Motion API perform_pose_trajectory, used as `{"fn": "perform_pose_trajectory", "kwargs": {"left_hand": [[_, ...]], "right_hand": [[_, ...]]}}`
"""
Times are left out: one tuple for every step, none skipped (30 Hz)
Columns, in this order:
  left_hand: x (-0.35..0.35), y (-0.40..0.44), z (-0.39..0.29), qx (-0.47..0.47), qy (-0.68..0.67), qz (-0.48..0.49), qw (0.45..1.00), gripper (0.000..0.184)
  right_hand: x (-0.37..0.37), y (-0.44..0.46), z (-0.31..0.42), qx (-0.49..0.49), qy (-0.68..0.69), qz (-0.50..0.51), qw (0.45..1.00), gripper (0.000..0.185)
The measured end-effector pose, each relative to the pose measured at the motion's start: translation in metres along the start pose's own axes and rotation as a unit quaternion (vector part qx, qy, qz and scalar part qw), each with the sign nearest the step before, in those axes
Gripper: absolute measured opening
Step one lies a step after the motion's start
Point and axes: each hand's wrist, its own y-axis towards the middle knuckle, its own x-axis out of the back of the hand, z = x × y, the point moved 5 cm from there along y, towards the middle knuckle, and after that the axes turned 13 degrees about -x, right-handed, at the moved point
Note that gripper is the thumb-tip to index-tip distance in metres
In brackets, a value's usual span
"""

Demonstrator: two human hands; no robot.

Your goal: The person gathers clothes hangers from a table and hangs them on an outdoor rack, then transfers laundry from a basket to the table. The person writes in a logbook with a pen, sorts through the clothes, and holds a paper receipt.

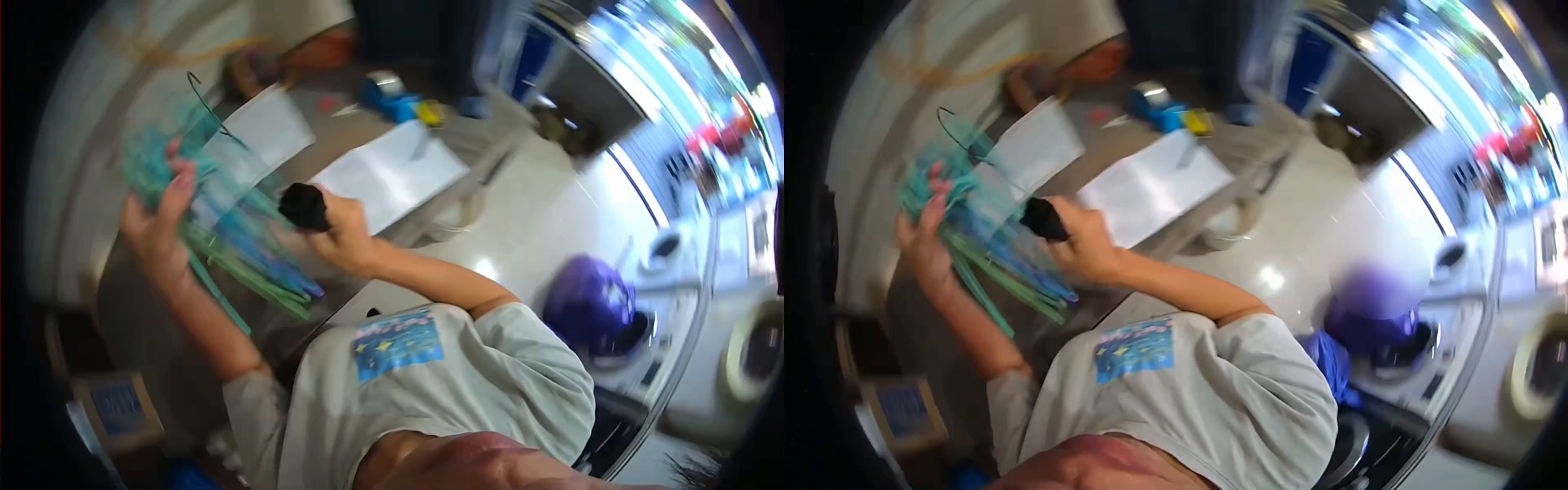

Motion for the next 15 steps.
{"fn": "perform_pose_trajectory", "kwargs": {"left_hand": [[-0.023, 0.003, -0.007, -0.026, -0.038, 0.031, 0.998, 0.028], [-0.052, 0.007, -0.014, -0.052, -0.07, 0.056, 0.995, 0.027], [-0.091, 0.005, -0.022, -0.06, -0.101, 0.079, 0.99, 0.027], [-0.127, -0.001, -0.03, -0.052, -0.173, 0.087, 0.98, 0.024], [-0.16, -0.009, -0.039, -0.041, -0.237, 0.094, 0.966, 0.021], [-0.198, -0.019, -0.046, -0.06, -0.255, 0.081, 0.962, 0.019], [-0.237, -0.029, -0.046, -0.037, -0.286, 0.087, 0.954, 0.021], [-0.272, -0.043, -0.045, -0.016, -0.314, 0.093, 0.945, 0.023], [-0.308, -0.059, -0.05, 0.0, -0.346, 0.101, 0.933, 0.025], [-0.343, -0.074, -0.055, 0.017, -0.376, 0.108, 0.92, 0.028], [-0.375, -0.088, -0.058, 0.025, -0.395, 0.146, 0.907, 0.031], [-0.406, -0.101, -0.063, 0.031, -0.413, 0.183, 0.892, 0.033], [-0.438, -0.115, -0.07, 0.042, -0.443, 0.227, 0.866, 0.036], [-0.468, -0.128, -0.08, 0.056, -0.471, 0.268, 0.839, 0.04], [-0.496, -0.138, -0.093, 0.025, -0.436, 0.323, 0.84, 0.042]], "right_hand": [[0.029, -0.002, 0.007, 0.028, 0.014, -0.051, 0.998, 0.026], [0.059, -0.004, 0.016, 0.06, 0.03, -0.093, 0.993, 0.026], [0.091, -0.008, 0.029, 0.068, 0.01, -0.127, 0.99, 0.024], [0.12, -0.014, 0.037, 0.085, -0.039, -0.141, 0.986, 0.022], [0.148, -0.023, 0.044, 0.073, -0.067, -0.147, 0.984, 0.022], [0.173, -0.033, 0.049, 0.058, -0.09, -0.149, 0.983, 0.022], [0.201, -0.044, 0.053, 0.033, -0.088, -0.161, 0.982, 0.022], [0.227, -0.058, 0.057, 0.011, -0.085, -0.172, 0.981, 0.022], [0.256, -0.073, 0.053, -0.025, -0.075, -0.179, 0.981, 0.021], [0.284, -0.09, 0.055, -0.049, -0.055, -0.206, 0.976, 0.022], [0.314, -0.11, 0.051, -0.075, -0.094, -0.246, 0.962, 0.022], [0.341, -0.13, 0.046, -0.099, -0.131, -0.286, 0.944, 0.022], [0.364, -0.146, 0.051, -0.098, -0.123, -0.322, 0.933, 0.021], [0.384, -0.16, 0.055, -0.099, -0.116, -0.356, 0.922, 0.019], [0.402, -0.172, 0.051, -0.099, -0.123, -0.375, 0.914, 0.026]]}}
